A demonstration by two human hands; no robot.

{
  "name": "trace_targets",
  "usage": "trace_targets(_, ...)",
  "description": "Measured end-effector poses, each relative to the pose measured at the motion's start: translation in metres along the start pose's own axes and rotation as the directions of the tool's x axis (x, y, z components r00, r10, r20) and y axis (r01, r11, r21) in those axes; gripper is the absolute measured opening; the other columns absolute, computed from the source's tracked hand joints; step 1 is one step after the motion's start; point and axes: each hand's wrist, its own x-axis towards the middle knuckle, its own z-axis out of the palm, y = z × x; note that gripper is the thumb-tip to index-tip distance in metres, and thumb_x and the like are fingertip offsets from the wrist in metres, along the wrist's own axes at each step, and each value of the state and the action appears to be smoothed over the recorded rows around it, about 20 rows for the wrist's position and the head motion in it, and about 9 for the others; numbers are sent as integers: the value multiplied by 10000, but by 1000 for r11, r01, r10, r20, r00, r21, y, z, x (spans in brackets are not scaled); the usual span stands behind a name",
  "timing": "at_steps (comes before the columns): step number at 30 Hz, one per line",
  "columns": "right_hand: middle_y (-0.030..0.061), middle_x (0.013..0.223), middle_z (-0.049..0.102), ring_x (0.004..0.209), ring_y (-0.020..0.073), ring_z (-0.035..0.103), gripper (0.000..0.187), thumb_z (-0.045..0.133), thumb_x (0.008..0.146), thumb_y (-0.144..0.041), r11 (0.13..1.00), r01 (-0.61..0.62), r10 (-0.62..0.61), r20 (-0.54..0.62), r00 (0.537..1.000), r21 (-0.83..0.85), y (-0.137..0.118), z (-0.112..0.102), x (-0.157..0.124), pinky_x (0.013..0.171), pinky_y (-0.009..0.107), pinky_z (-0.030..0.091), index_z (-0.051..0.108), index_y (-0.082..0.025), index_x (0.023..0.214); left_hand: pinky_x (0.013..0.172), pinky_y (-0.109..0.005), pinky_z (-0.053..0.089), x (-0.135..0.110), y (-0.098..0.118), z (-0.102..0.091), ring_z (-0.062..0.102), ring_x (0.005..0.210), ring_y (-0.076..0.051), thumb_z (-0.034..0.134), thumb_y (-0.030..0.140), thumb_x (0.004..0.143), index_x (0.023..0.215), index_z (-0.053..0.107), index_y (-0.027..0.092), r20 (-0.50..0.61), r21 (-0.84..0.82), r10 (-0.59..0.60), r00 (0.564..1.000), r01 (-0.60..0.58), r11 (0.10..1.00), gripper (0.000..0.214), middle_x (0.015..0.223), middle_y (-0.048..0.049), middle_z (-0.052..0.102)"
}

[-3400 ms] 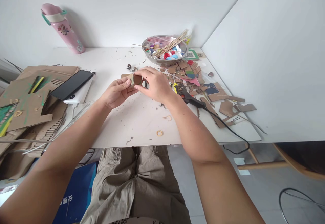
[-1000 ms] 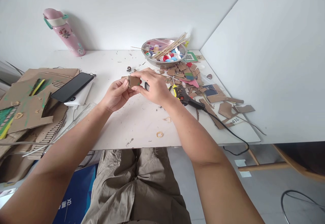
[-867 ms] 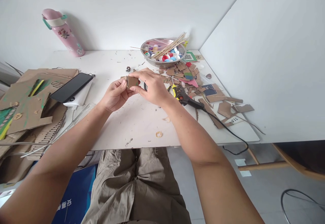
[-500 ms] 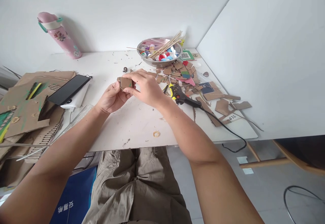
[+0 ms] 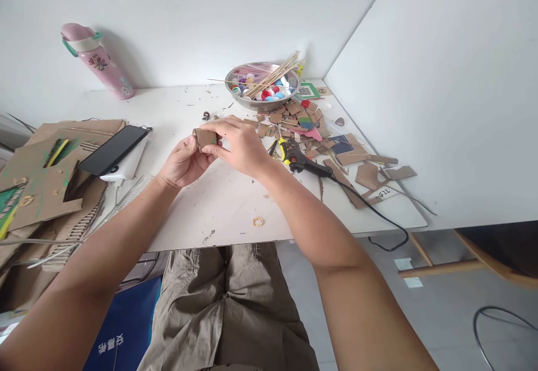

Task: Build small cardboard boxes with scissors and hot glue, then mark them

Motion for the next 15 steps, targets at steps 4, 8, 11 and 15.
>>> trace_targets(4,89,1282,848,1204,299,788,318,789,996,-321,999,45,-45,3,999,24,4,-3,0,1091,493,646,816,-274,1310,1144,-322,609,0,2,1,782,1258,-228,947,300,859,1027,802,204,3,8,-3,1000,3,1000,242,1064,-41,828)
trace_targets(8,83,1281,848,1208,307,787,316,794,993,-342,998,60,-59,-17,998,24,7,-3,-1,1099,515,641,814,-290,1305,1154,-340,611,-1,3,5,768,1305,-246,959,309,836,1292,796,226,35,12,-3,999,3,1000,491,1165,-47,835)
trace_targets(11,73,1272,851,1200,307,790,310,795,989,-343,999,48,-48,-28,998,22,8,-2,-2,1103,530,639,815,-300,1296,1213,-361,578,-1,3,7,726,1404,-262,940,332,858,1444,739,262,35,16,-5,999,5,1000,623,1272,-53,832)
trace_targets(15,57,1265,857,1207,310,790,310,792,989,-344,999,43,-42,-28,999,14,8,-3,-3,1111,550,635,810,-324,1298,1254,-387,549,0,2,6,684,1478,-269,918,371,886,1512,696,313,33,24,-2,999,1,1000,667,1333,-44,827)
